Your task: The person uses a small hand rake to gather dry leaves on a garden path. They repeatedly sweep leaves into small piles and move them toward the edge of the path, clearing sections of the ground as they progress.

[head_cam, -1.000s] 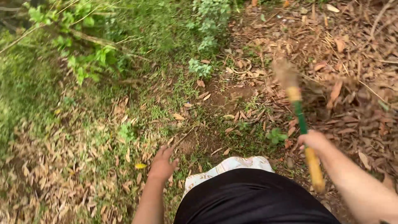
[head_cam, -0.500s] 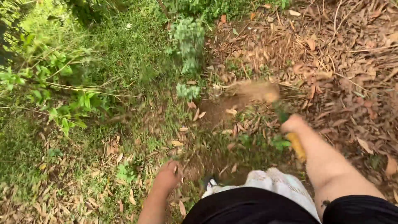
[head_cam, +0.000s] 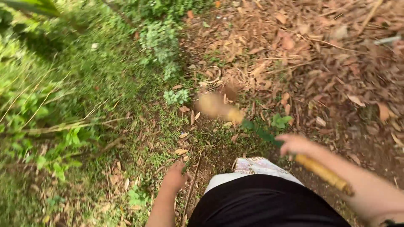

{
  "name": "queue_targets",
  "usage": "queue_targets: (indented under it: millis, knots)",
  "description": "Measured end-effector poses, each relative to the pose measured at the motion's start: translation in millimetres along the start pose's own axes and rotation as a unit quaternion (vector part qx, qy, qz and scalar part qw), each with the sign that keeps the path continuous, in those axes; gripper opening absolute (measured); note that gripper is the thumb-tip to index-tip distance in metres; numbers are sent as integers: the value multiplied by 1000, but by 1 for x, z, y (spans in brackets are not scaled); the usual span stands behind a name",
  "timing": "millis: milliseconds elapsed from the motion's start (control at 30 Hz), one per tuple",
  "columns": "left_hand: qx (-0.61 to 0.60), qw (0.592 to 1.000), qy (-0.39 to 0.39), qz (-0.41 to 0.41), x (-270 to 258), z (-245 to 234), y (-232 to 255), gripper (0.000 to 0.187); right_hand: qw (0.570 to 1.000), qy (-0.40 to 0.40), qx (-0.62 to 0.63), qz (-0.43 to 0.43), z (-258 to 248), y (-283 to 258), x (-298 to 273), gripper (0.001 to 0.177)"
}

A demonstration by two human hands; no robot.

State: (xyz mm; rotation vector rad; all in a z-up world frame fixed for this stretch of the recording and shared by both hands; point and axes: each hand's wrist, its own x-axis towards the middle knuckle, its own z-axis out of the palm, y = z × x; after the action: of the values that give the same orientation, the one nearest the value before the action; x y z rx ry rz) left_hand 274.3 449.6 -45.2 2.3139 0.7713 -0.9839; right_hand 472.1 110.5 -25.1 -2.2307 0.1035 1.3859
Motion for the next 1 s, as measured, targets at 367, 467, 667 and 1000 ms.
queue_targets:
  millis: [367, 467, 667, 1000]
  knots:
    - [65, 997, -19, 45, 32, 29, 38, 45, 968, 200, -27, 147, -110, 173, 81, 87]
    - [106, 991, -5, 80, 61, 60, 36, 51, 948, 240, -165, 132, -129, 170, 42, 44]
    - [68, 996, 0, 49, 29, 45, 108, 52, 993, 29, -4, 111, -73, 143, -53, 81]
    - [105, 981, 96, 133, 13, 24, 205, 44, 953, 189, -212, 101, -161, 215, 15, 67]
